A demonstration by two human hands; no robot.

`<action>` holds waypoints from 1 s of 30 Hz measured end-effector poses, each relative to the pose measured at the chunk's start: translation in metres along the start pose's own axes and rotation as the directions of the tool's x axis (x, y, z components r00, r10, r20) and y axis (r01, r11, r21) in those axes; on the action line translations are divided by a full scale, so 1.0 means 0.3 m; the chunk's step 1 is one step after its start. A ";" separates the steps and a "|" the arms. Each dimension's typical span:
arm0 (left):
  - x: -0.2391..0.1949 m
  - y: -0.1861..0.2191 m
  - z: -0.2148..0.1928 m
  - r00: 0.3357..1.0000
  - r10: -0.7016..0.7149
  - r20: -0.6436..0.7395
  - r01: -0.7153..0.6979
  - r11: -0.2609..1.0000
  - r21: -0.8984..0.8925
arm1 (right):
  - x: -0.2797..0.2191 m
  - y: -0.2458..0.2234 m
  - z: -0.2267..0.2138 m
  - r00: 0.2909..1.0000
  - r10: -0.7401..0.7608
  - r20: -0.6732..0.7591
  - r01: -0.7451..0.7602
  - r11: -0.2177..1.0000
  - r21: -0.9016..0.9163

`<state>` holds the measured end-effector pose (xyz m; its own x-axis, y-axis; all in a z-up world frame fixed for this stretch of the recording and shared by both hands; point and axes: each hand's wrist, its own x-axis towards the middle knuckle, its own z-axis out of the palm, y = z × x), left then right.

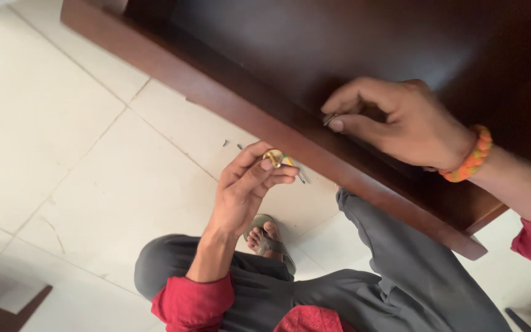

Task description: The person sits on the floor and uses a screwdriver to tighten screws into a wooden cabinet. They handle a small packet of screws and a brass-colored metal fitting, inserting the fitting into the cabinet and securing it with screws.

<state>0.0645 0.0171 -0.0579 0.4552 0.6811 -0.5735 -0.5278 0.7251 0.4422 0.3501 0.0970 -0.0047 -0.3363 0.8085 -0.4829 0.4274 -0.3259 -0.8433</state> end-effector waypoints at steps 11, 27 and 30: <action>0.015 -0.138 -0.162 0.983 -0.037 -0.178 0.052 0.996 0.078 | 0.030 0.022 -0.054 0.971 -0.236 -0.023 0.229 0.960 -0.163; -0.064 -0.298 -0.453 0.931 -0.030 -0.363 0.071 0.993 0.099 | 0.062 0.024 -0.053 0.981 0.102 0.164 -0.110 0.993 0.041; -0.013 -0.213 -0.277 0.936 -0.024 -0.352 0.057 0.995 0.085 | 0.072 0.040 -0.042 0.979 0.114 0.166 -0.127 0.990 0.066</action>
<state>0.0369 -0.0404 -0.1411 0.1859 0.5842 -0.7900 -0.4377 0.7691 0.4658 0.3585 0.1168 -0.0222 -0.4202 0.6732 -0.6084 0.4103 -0.4571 -0.7891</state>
